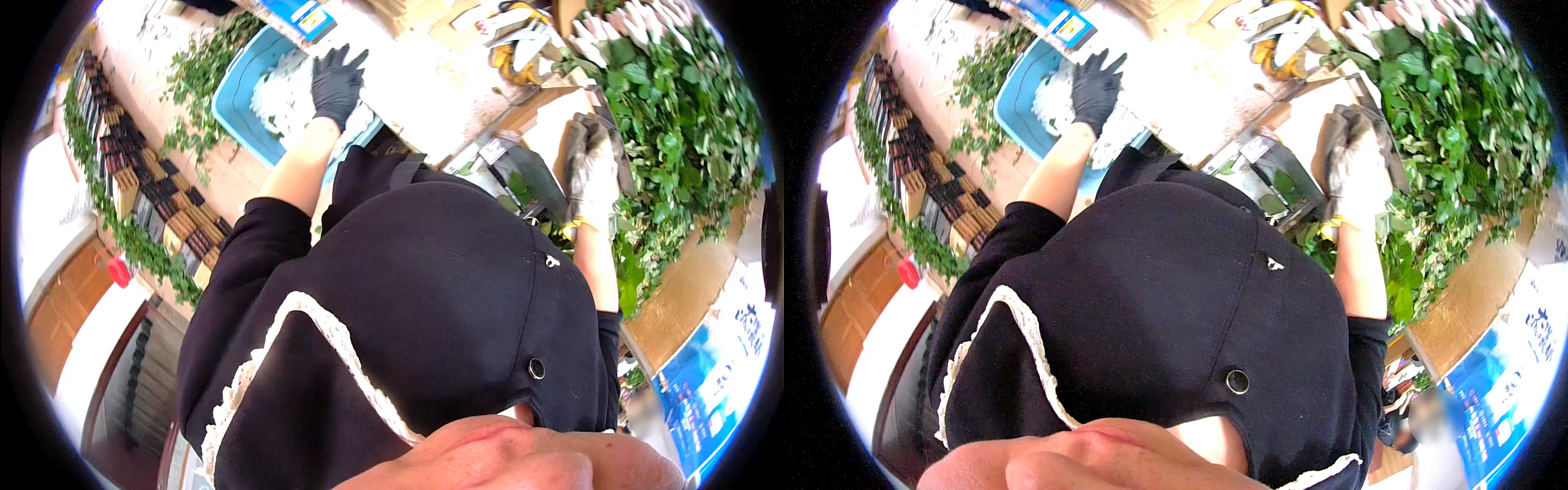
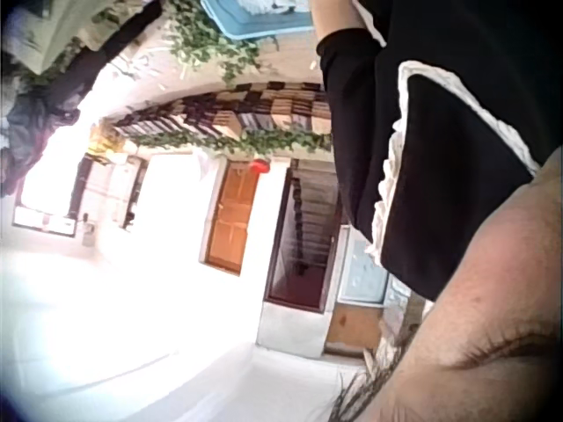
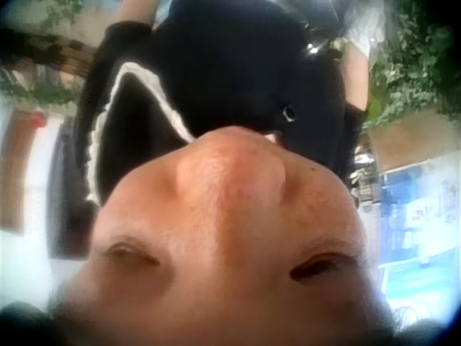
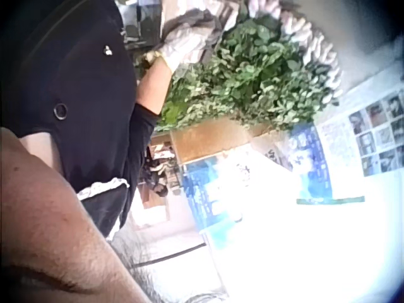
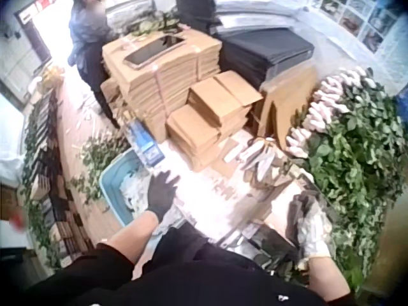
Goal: The person arranges artificial flowers and greenery into a black rectangular container. They place white tulips and green leaves into the container, adjusting the arrangement to fit the items neatly.
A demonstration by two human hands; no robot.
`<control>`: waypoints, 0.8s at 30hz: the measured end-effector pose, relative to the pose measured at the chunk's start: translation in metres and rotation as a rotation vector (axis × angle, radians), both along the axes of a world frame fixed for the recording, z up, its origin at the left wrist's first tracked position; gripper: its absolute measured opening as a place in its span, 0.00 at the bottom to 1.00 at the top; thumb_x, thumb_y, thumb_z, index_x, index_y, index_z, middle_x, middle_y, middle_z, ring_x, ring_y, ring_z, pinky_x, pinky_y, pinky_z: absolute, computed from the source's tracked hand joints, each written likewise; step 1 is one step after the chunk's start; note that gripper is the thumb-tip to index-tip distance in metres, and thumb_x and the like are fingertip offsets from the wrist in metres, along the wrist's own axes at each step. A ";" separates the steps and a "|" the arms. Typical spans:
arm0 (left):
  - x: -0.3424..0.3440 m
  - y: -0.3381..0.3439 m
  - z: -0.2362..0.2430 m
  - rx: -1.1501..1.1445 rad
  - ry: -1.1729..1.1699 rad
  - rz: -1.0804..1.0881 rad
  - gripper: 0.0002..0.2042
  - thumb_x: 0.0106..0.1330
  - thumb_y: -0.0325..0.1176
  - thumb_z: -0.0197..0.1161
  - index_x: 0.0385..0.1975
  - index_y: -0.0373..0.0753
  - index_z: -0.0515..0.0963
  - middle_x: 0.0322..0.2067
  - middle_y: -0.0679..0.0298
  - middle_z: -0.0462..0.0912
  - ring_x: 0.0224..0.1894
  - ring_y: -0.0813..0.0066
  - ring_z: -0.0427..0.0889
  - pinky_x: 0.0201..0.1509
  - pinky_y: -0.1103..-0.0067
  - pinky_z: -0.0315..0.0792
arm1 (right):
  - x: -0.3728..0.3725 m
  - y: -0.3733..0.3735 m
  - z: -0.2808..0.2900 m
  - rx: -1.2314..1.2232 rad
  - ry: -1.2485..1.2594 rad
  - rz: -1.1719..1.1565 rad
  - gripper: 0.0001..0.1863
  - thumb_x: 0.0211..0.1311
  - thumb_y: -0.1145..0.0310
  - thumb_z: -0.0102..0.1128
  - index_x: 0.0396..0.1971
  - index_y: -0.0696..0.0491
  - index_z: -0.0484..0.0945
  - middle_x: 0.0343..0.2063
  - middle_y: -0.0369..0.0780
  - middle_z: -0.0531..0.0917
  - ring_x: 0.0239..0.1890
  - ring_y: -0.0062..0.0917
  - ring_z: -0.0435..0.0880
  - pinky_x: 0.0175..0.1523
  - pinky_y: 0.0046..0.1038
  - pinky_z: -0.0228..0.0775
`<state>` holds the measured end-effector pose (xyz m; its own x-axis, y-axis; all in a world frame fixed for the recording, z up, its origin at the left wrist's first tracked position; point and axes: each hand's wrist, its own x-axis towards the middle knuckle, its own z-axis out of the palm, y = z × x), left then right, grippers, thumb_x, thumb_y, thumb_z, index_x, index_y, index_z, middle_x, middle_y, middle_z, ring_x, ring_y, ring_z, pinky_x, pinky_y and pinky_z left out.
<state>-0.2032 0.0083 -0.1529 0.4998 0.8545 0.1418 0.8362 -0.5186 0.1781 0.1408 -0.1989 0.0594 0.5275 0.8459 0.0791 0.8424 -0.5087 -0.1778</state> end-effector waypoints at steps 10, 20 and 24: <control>0.020 -0.094 0.062 -0.670 -0.132 -0.566 0.25 0.66 0.46 0.58 0.63 0.49 0.68 0.68 0.59 0.59 0.70 0.59 0.56 0.75 0.66 0.44 | 0.004 0.003 -0.013 0.063 0.142 0.078 0.13 0.68 0.65 0.55 0.44 0.56 0.80 0.42 0.45 0.82 0.45 0.34 0.80 0.52 0.32 0.70; -0.021 -0.027 0.076 0.044 0.037 -0.173 0.16 0.64 0.35 0.57 0.51 0.40 0.77 0.53 0.54 0.76 0.56 0.58 0.73 0.62 0.66 0.65 | -0.011 0.006 0.015 -0.159 0.120 -0.165 0.16 0.67 0.54 0.54 0.48 0.47 0.77 0.49 0.44 0.80 0.52 0.39 0.78 0.55 0.35 0.69; 0.117 -0.025 0.096 -0.233 -0.362 -0.547 0.08 0.63 0.33 0.59 0.36 0.38 0.81 0.35 0.58 0.81 0.41 0.58 0.80 0.48 0.66 0.73 | 0.001 0.000 0.013 -0.083 -0.136 -0.029 0.17 0.66 0.48 0.51 0.46 0.43 0.77 0.47 0.42 0.81 0.40 0.40 0.84 0.44 0.38 0.75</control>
<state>-0.0857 -0.0165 -0.0573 0.8234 0.5215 0.2238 0.3326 -0.7630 0.5543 0.1414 -0.1994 0.0728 0.5411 0.8370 0.0819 0.8405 -0.5414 -0.0199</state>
